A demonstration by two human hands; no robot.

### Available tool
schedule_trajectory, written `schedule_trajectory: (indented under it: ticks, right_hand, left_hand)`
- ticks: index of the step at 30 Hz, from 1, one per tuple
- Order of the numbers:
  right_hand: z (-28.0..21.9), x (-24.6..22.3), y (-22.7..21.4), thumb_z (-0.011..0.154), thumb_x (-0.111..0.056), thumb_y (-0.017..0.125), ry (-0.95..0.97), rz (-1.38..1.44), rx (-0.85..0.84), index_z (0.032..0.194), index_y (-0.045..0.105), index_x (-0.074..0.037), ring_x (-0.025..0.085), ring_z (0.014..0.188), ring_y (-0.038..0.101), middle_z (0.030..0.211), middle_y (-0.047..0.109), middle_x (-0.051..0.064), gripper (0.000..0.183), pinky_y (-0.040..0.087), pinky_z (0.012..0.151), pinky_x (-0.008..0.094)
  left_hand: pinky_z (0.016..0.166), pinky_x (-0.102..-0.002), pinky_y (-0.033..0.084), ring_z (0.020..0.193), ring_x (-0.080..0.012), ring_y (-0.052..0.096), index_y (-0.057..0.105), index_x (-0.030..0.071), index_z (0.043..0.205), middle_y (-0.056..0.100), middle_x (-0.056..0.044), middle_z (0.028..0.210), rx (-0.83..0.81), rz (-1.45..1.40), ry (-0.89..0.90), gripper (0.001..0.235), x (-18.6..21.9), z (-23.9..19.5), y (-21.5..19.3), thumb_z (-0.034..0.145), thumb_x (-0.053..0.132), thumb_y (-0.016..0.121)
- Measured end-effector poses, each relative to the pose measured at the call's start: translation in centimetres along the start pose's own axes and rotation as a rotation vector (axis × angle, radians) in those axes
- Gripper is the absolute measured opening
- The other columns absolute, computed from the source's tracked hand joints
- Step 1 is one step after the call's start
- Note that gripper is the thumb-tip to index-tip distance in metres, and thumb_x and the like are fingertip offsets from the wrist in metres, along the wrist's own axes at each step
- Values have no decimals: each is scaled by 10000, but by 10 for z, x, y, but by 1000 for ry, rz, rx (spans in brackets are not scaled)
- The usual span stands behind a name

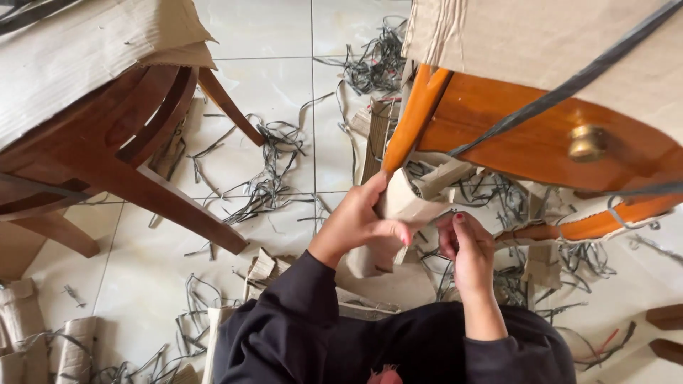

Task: The person sits on the floor and wraps corrugated cardboard padding around the legs of wooden furniture, securing each wrap with thin dark strips tied by hand. They work on one leg at a time, adjusting and tightening the wrapping before moving to the next leg.

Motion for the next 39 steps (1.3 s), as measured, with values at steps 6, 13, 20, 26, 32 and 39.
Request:
schedule_trajectory:
  ticks: [6, 13, 20, 26, 32, 39]
  right_hand:
    - [6, -43, 18, 1057, -157, 530, -23, -222, 10, 1142, 744, -23, 93, 507, 418, 617, 469, 49, 267, 388, 470, 218]
    - [21, -51, 48, 1040, -18, 518, -206, -462, 57, 1176, 749, -42, 178, 497, 584, 619, 588, 102, 270, 474, 480, 287]
    - [16, -74, 79, 1008, 25, 678, -422, -322, 284, 1102, 746, 59, 189, 521, 643, 749, 709, 200, 121, 532, 462, 288]
    - [18, -71, 106, 939, 116, 683, -732, -415, 397, 1090, 746, 73, 300, 811, 710, 949, 697, 212, 170, 589, 656, 382]
    - [19, -62, 119, 912, 48, 598, -830, -488, 320, 1208, 707, 9, 259, 856, 647, 1024, 606, 111, 318, 568, 735, 353]
    - [34, -77, 120, 894, -252, 816, -463, -354, 76, 983, 665, 10, 120, 672, 453, 803, 536, 63, 316, 403, 584, 287]
  left_hand:
    - [531, -379, 464, 498, -281, 550, 579, 148, 1026, 550, -113, 553, 469, 250, -10, 524, -26, 13, 6, 748, 522, 819]
    - [519, -343, 403, 547, -255, 514, 490, 63, 1023, 489, -99, 676, 556, 140, 80, 511, -24, 29, 15, 865, 466, 763]
    - [902, -419, 448, 979, -341, 544, 344, -3, 1266, 489, -183, 1127, 507, 104, 273, 531, -12, 35, 25, 1036, 462, 458]
    - [1138, -579, 364, 1309, -488, 498, 265, 27, 1613, 509, -304, 1363, 415, 75, 230, 657, 15, 34, 21, 1119, 458, 215]
    - [1198, -534, 347, 1433, -396, 465, 504, 135, 1523, 538, -196, 1495, 397, -169, 94, 435, 6, 38, 13, 1145, 271, 335]
    - [1046, -482, 495, 1213, -295, 633, 521, -29, 1457, 638, -210, 1335, 339, -882, -71, 435, -36, 40, 16, 1087, 200, 527]
Point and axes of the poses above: each hand's wrist, its own z-axis towards the middle knuckle, its own y-axis out of the palm, x = y × z, the point moved 2 cm from there along z, towards the middle knuckle
